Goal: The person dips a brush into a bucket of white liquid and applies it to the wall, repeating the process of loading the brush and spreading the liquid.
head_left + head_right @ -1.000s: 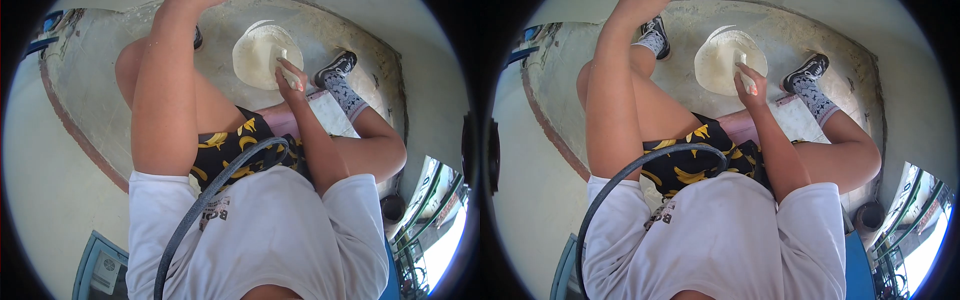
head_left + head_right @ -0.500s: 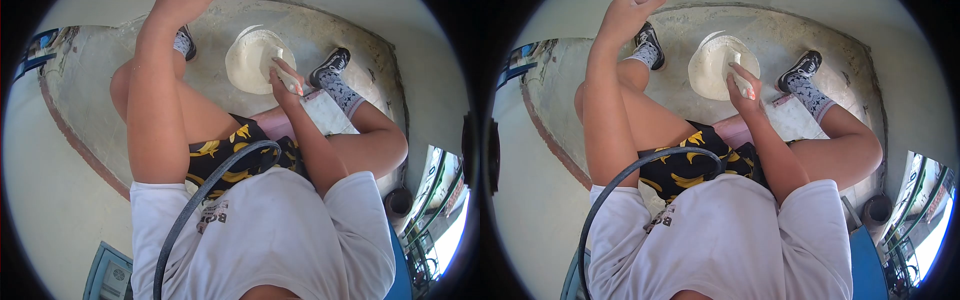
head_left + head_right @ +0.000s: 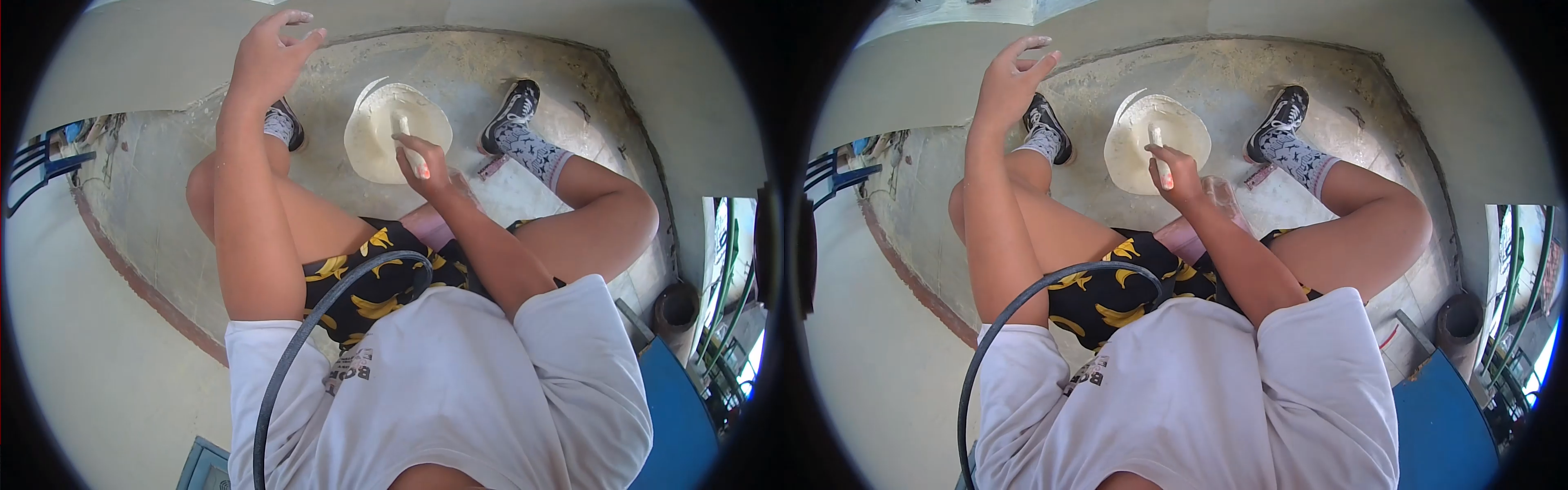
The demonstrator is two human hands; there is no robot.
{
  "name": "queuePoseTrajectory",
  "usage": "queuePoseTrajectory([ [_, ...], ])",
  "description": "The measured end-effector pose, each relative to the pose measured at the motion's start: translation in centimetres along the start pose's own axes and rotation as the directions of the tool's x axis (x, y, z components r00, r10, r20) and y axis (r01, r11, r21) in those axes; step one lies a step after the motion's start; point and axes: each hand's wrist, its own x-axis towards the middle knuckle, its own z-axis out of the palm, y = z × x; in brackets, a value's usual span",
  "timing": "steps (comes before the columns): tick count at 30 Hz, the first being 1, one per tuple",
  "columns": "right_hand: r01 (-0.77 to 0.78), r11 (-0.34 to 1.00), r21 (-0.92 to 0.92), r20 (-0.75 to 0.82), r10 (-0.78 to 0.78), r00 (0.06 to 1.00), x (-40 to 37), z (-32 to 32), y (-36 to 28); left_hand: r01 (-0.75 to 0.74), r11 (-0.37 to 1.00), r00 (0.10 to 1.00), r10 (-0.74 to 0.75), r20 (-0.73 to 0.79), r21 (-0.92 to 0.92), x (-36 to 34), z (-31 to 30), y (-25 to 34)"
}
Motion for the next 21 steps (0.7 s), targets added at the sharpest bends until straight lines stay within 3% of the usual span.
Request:
queuePoseTrajectory([
  [2, -0.055, 0.998, 0.004, 0.023, 0.055, 0.998, -0.1, 0.4, 1.7, 0.057, 0.998, 0.998, -0.057, 0.006, -0.013, 0.5, -0.6, 0.3],
  [3, 0.032, 0.999, 0.034, -0.056, -0.03, 0.998, -0.1, 0.5, 2.0, 0.059, 0.998, 0.998, -0.06, -0.01, -0.004, 1.2, -0.9, 0.3],
  [4, 0.024, 0.999, 0.048, -0.038, -0.023, 0.999, 0.1, 0.1, 1.7, 0.085, 0.996, 0.996, -0.085, 0.015, -0.022, 1.2, -0.8, 0.4],
  [7, -0.128, 0.974, 0.187, -0.035, 0.136, 0.99, 1.4, -1.2, -1.4, 0.122, 0.993, 0.991, -0.122, 0.057, 0.001, 0.6, -0.2, 0.4],
  [9, -0.1, 0.986, 0.134, -0.029, 0.105, 0.994, 1.6, -0.7, -0.9, 0.115, 0.993, 0.991, -0.117, 0.064, 0.04, 0.9, -0.4, 0.2],
  [11, -0.107, 0.993, 0.042, 0.01, 0.107, 0.994, 0.8, 0.1, 0.6, 0.106, 0.994, 0.993, -0.104, 0.057, -0.032, 0.9, -0.4, 0.1],
  [16, -0.192, 0.973, 0.125, -0.029, 0.197, 0.98, -0.7, -0.4, 1.0, 0.122, 0.992, 0.99, -0.123, 0.064, 0.023, 0.6, -0.3, 0.0],
  [18, -0.065, 0.998, 0.016, -0.005, 0.065, 0.998, 0.5, -0.7, 0.9, 0.095, 0.995, 0.993, -0.095, 0.073, 0.011, 1.0, -0.4, 0.4],
  [20, -0.027, 0.999, 0.034, 0.001, 0.027, 1.0, 0.0, -0.7, 1.8, 0.124, 0.992, 0.99, -0.122, 0.063, -0.018, 0.6, -0.4, 0.6],
  [21, -0.29, 0.945, 0.154, 0.0, 0.293, 0.956, -0.3, -0.7, 1.3, 0.092, 0.995, 0.993, -0.089, 0.07, -0.026, 0.8, -0.5, 0.6],
])
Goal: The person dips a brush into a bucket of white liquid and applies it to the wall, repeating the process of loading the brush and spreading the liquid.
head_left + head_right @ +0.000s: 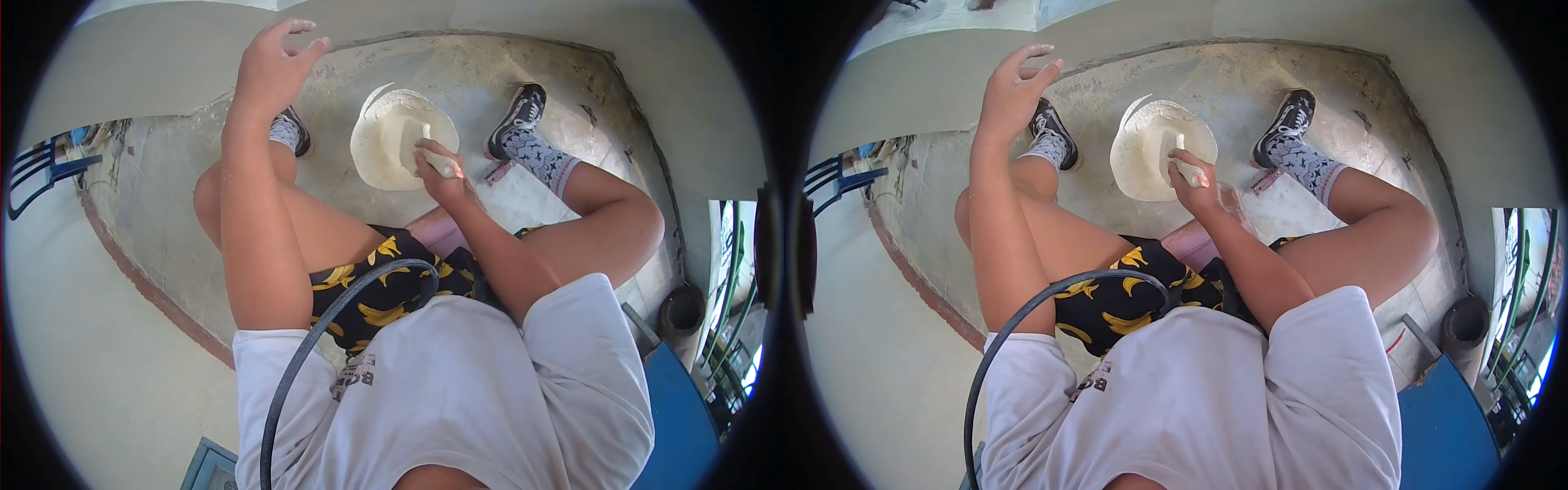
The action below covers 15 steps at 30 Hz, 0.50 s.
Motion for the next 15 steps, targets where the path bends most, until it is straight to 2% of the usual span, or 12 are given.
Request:
queuePoseTrajectory([
  [1, -0.265, 0.955, 0.13, -0.005, 0.268, 0.963, -0.1, 0.1, -0.2, -0.028, 1.0, 0.999, 0.028, -0.022, -0.003, -0.1, 0.0, -0.3],
  [2, -0.235, 0.945, 0.227, -0.114, 0.266, 0.957, 0.3, 0.7, 0.2, -0.049, 0.999, 0.998, 0.049, -0.044, -0.005, -0.3, -0.1, -0.6],
  [3, -0.235, 0.945, 0.228, -0.134, 0.27, 0.953, 0.5, 0.5, 0.9, -0.065, 0.998, 0.997, 0.065, -0.03, -0.008, -0.4, 0.0, -0.7],
  [5, -0.216, 0.911, 0.35, -0.278, 0.321, 0.905, 1.9, -0.6, -0.8, -0.117, 0.993, 0.992, 0.117, -0.04, 0.009, -0.6, 0.1, -0.5],
  [6, -0.162, 0.88, 0.446, -0.309, 0.321, 0.895, 2.7, -0.9, 0.0, -0.129, 0.992, 0.991, 0.129, -0.033, 0.01, -1.0, 0.1, -0.3],
  [7, -0.157, 0.879, 0.451, -0.318, 0.323, 0.892, 3.8, -1.5, -0.2, -0.113, 0.994, 0.993, 0.113, -0.02, 0.009, -1.3, 0.0, 0.0],
  [9, -0.103, 0.808, 0.581, -0.395, 0.39, 0.832, 6.2, -2.8, -1.2, -0.104, 0.994, 0.995, 0.104, -0.004, 0.017, -1.8, -0.4, 0.0],
  [13, -0.046, 0.77, 0.636, -0.48, 0.442, 0.758, 11.0, -4.9, 1.1, -0.09, 0.996, 0.996, 0.09, 0.001, -0.027, -2.3, -0.6, -0.7],
  [15, -0.018, 0.78, 0.626, -0.495, 0.416, 0.763, 13.5, -5.4, 3.3, -0.077, 0.997, 0.997, 0.076, -0.007, -0.027, -2.6, -0.6, -0.3],
])
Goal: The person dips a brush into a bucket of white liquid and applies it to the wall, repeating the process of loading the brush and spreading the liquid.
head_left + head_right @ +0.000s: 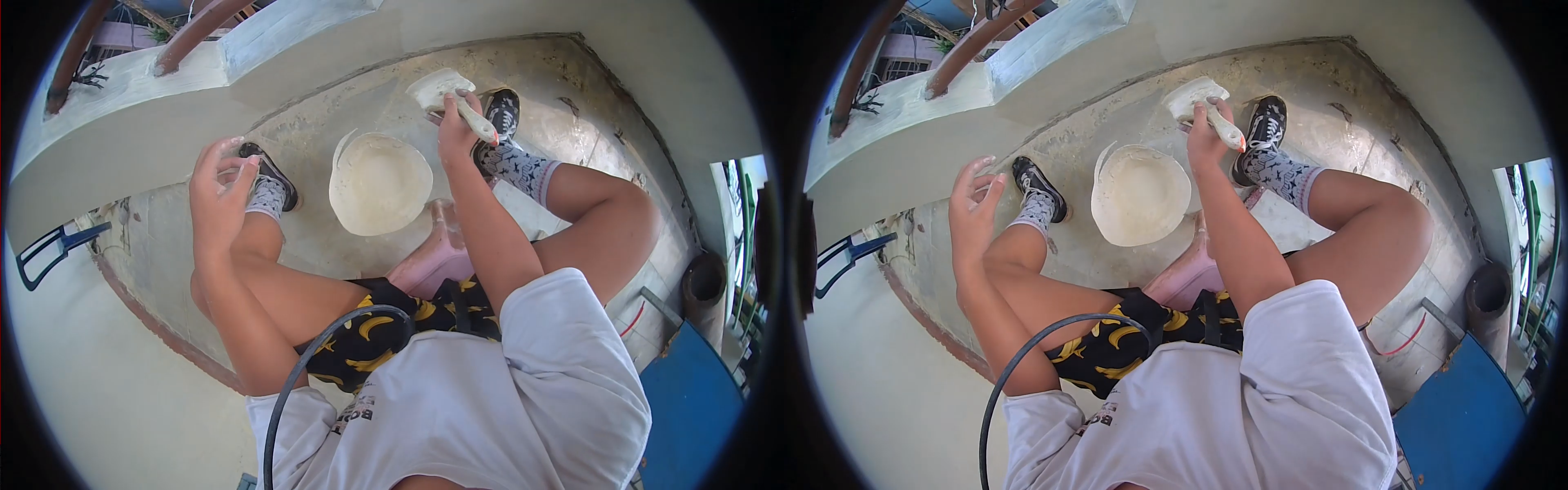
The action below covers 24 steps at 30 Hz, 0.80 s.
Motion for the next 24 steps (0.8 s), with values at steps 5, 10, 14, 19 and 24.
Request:
queuePoseTrajectory([
  [5, -0.007, 0.999, 0.052, -0.101, 0.012, 0.995, 6.6, 1.9, 3.4, 0.076, 0.994, 0.997, -0.076, 0.008, 0.083, 0.7, 0.0, 1.2],
  [10, -0.034, 0.999, 0.042, -0.154, 0.04, 0.987, 10.0, 3.7, 5.7, 0.085, 0.989, 0.993, -0.094, 0.068, 0.12, 2.0, 0.1, 1.6],
  [14, 0.017, 1.0, 0.004, -0.179, -0.016, 0.984, 11.1, 4.7, 7.2, 0.06, 0.992, 0.992, -0.072, 0.106, 0.112, 2.6, 0.2, 2.1],
  [19, 0.033, 0.998, -0.061, -0.155, -0.042, 0.987, 12.9, 6.6, 5.6, 0.047, 0.997, 0.996, -0.052, 0.073, 0.069, 2.9, 0.7, 2.3],
  [24, 0.117, 0.972, 0.206, -0.133, -0.091, 0.987, 9.3, 5.6, 0.0, 0.057, 0.995, 0.995, -0.064, 0.08, 0.08, 2.8, 0.6, 2.5],
])
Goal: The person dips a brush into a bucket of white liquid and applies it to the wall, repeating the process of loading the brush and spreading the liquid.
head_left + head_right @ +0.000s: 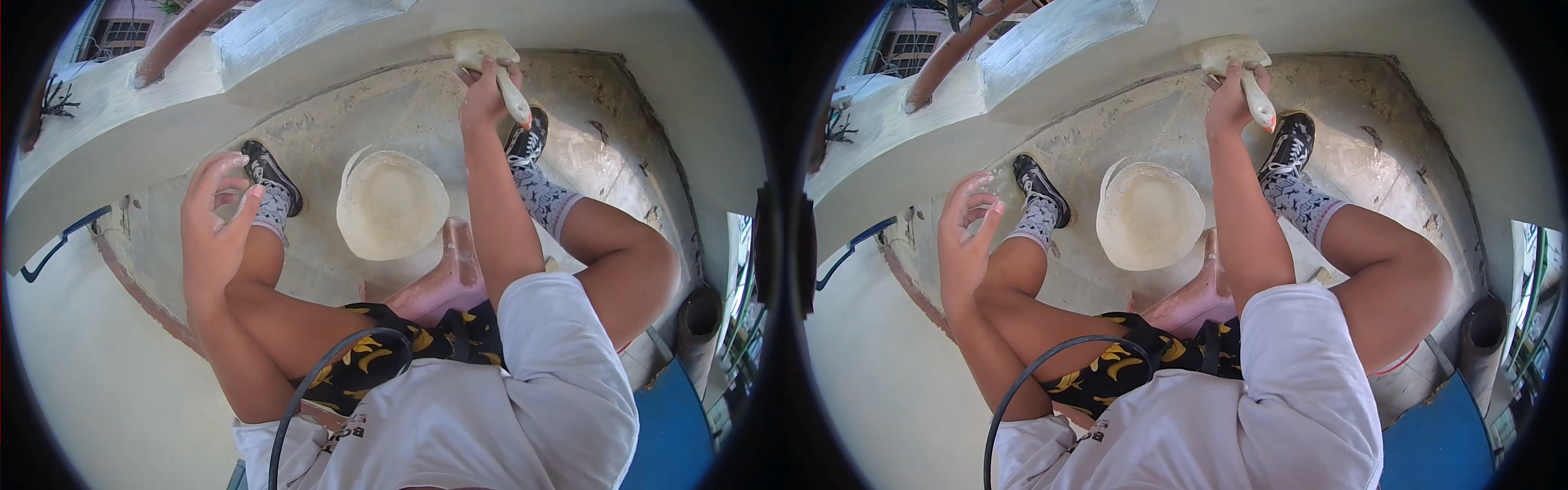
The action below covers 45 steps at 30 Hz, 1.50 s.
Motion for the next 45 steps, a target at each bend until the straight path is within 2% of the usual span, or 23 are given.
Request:
queuePoseTrajectory([
  [2, 0.019, 1.0, -0.002, 0.02, -0.019, 1.0, 0.0, -1.6, 0.4, -0.013, 1.0, 1.0, 0.013, -0.002, -0.019, 0.0, 0.1, -0.1],
  [4, -0.052, 0.996, -0.07, -0.053, 0.048, 0.997, -0.1, -2.7, 1.5, -0.021, 1.0, 1.0, 0.021, 0.006, -0.012, -0.2, 0.4, -0.2],
  [9, -0.159, 0.968, -0.191, -0.048, 0.153, 0.987, 0.6, -3.2, 5.6, -0.02, 1.0, 0.998, 0.018, 0.066, 0.019, -0.1, 0.3, -0.2],
  [11, -0.126, 0.975, -0.186, -0.05, 0.119, 0.992, 1.1, -2.6, 6.6, 0.012, 0.999, 0.998, -0.014, 0.056, 0.03, 0.0, 0.2, -0.1],
  [15, -0.061, 0.978, -0.197, -0.083, 0.046, 0.996, 1.9, -1.8, 8.0, -0.023, 1.0, 1.0, 0.023, 0.02, 0.009, 0.2, 0.4, -0.2],
  [19, -0.12, 0.974, -0.192, -0.108, 0.101, 0.989, 2.2, -1.1, 7.9, -0.017, 0.999, 0.999, 0.015, 0.032, 0.034, 0.2, 0.2, 0.1],
  [22, -0.074, 0.952, -0.298, -0.077, 0.053, 0.996, 2.6, -0.1, 7.2, -0.031, 0.999, 0.997, 0.028, 0.068, 0.041, 0.3, 0.3, 0.2],
  [24, -0.058, 0.988, -0.142, -0.026, 0.055, 0.998, 2.0, 1.4, 4.4, -0.032, 0.999, 0.997, 0.03, 0.074, 0.03, 0.3, 0.2, 0.3],
  [26, -0.054, 0.991, -0.121, -0.018, 0.052, 0.998, 0.7, 1.7, 1.6, -0.044, 0.998, 0.996, 0.04, 0.077, 0.046, 0.3, 0.2, 0.4],
  [28, 0.029, 0.997, 0.074, 0.037, -0.032, 0.999, -1.1, 1.4, -1.7, -0.043, 0.999, 0.998, 0.042, 0.056, 0.023, 0.4, 0.3, 0.5],
  [31, 0.053, 0.997, 0.054, 0.022, -0.054, 0.998, -2.2, -0.3, -2.1, -0.057, 0.998, 0.998, 0.057, 0.03, -0.006, 0.4, 0.5, 0.6],
  [32, 0.058, 0.997, 0.058, 0.025, -0.06, 0.998, -2.1, -1.0, -1.1, -0.06, 0.998, 0.998, 0.06, 0.028, -0.01, 0.4, 0.5, 0.6],
  [34, -0.067, 0.995, -0.073, -0.023, 0.066, 0.998, -1.4, -2.6, 2.1, -0.066, 0.998, 0.997, 0.067, 0.025, -0.005, 0.4, 0.4, 0.6],
  [35, -0.062, 0.996, -0.069, -0.025, 0.061, 0.998, -0.9, -3.0, 3.7, -0.063, 0.998, 0.998, 0.063, 0.029, 0.002, 0.4, 0.4, 0.5],
  [37, -0.151, 0.979, -0.14, -0.073, 0.142, 0.987, 0.1, -3.4, 6.4, -0.063, 0.998, 0.997, 0.062, 0.036, 0.003, 0.4, 0.6, 0.5],
  [41, -0.161, 0.971, -0.175, -0.093, 0.147, 0.985, 1.3, -2.5, 8.1, -0.052, 0.998, 0.995, 0.049, 0.086, 0.037, 0.3, 0.4, 0.4],
  [45, -0.102, 0.975, -0.2, -0.124, 0.078, 0.989, 1.8, -1.6, 8.5, -0.049, 0.998, 0.995, 0.046, 0.086, 0.042, 0.5, 0.3, 0.3],
])
